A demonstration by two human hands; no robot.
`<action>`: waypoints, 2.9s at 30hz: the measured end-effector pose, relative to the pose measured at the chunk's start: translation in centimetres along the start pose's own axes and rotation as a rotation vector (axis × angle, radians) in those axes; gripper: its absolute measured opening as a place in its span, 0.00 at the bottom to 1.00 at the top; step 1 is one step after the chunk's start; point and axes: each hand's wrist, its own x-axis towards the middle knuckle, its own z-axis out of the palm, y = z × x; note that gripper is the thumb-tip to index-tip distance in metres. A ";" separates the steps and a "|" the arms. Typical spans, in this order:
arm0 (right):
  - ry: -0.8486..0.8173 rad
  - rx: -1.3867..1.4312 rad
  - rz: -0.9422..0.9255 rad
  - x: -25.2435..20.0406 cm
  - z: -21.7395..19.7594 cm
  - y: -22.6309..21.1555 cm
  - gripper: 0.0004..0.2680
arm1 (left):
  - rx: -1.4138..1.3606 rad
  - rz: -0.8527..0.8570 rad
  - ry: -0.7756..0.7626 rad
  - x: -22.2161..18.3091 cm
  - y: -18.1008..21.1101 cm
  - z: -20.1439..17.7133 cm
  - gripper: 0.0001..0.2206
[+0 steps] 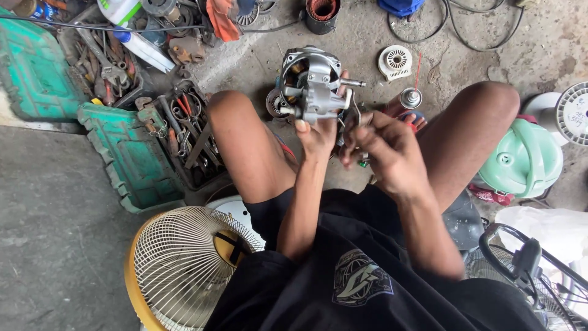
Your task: Disassembling an electric motor and applying lubricant to its internal components to ensure smooth operation.
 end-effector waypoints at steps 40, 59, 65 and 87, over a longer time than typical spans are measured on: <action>0.037 0.322 0.260 9.5 -4.7 6.8 0.13 | 0.984 0.115 -0.156 5.6 4.2 -5.8 0.54; -0.246 0.184 0.731 3.7 -11.1 1.3 0.18 | 0.996 0.170 -0.166 2.2 6.3 1.6 0.59; -0.091 0.009 0.416 3.1 -6.2 -2.8 0.15 | 0.994 0.177 -0.189 3.1 5.0 3.9 0.61; 0.059 -0.741 -0.419 7.0 -3.4 -4.1 0.13 | 0.406 -0.137 0.051 0.9 1.6 1.0 0.43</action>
